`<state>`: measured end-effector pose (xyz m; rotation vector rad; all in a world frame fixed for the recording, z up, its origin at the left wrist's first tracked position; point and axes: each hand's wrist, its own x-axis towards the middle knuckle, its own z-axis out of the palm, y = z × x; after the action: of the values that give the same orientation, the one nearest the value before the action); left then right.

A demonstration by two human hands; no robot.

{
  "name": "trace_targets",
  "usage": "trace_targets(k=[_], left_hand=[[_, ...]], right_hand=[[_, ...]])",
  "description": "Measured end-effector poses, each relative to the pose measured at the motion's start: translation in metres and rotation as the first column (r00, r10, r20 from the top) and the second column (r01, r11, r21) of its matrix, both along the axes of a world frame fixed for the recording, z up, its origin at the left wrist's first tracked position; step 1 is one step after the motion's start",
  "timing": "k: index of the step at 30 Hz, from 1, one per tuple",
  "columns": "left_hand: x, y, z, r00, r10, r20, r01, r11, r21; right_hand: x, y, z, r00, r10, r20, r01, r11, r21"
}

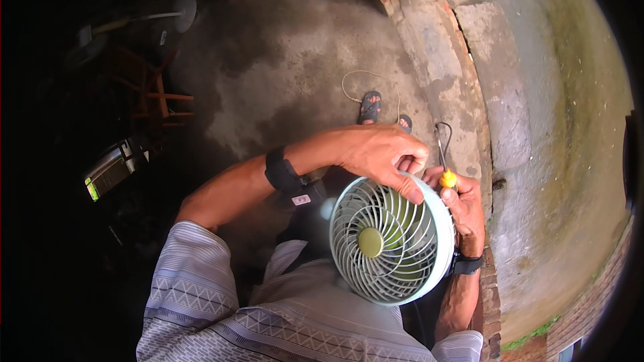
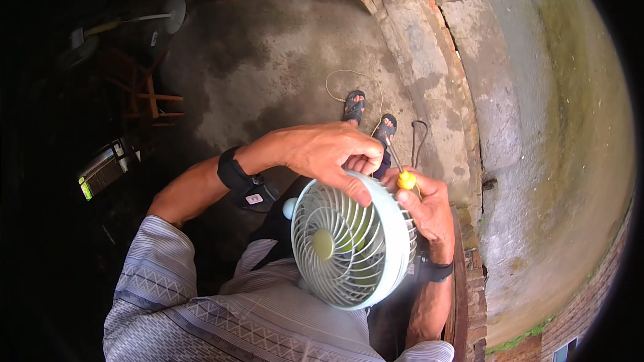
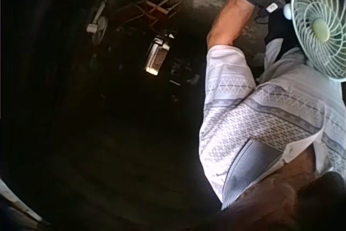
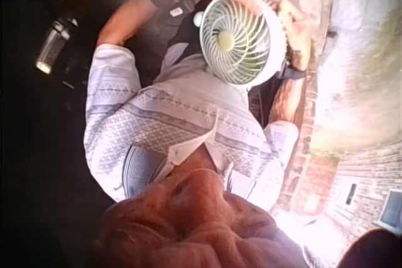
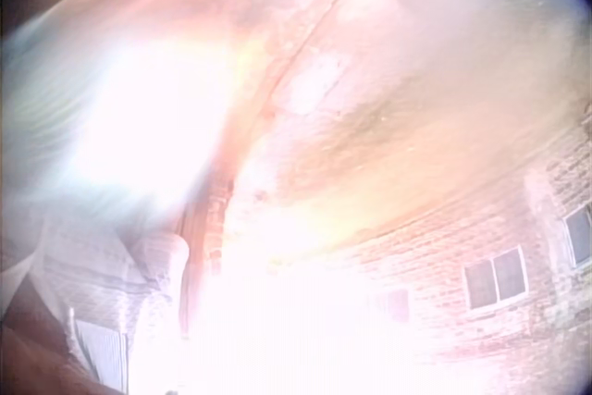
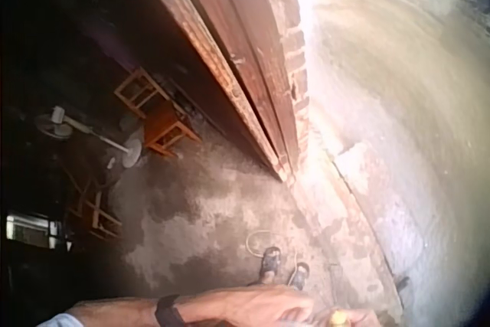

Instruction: Repairing a small blue desk fan using a screwdriver.

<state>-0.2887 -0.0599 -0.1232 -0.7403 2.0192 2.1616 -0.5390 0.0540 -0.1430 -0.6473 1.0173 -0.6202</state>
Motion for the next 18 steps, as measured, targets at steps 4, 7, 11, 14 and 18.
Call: trace_targets(k=[4, 7, 11, 14, 18], left_hand=[[-0.012, 0.007, -0.026, 0.998, 0.033, 0.055, -0.036, 0.998, 0.06], [-0.012, 0.014, -0.039, 0.997, 0.046, 0.067, -0.055, 0.99, 0.13], [-0.014, 0.019, -0.041, 0.997, 0.061, 0.049, -0.069, 0.981, 0.183], [-0.014, 0.018, -0.039, 0.995, 0.057, 0.082, -0.07, 0.982, 0.173], [-0.01, 0.019, -0.038, 0.994, 0.091, 0.066, -0.104, 0.97, 0.218]], right_hand=[[-0.004, 0.017, -0.028, 0.994, -0.078, 0.082, 0.067, 0.99, 0.127], [-0.005, 0.024, -0.041, 0.988, -0.096, 0.118, 0.069, 0.974, 0.214], [-0.01, 0.032, -0.041, 0.994, -0.075, 0.079, 0.061, 0.986, 0.157], [-0.009, 0.033, -0.042, 0.99, -0.102, 0.101, 0.081, 0.978, 0.193], [-0.005, 0.025, -0.028, 0.991, -0.102, 0.081, 0.083, 0.973, 0.215]])
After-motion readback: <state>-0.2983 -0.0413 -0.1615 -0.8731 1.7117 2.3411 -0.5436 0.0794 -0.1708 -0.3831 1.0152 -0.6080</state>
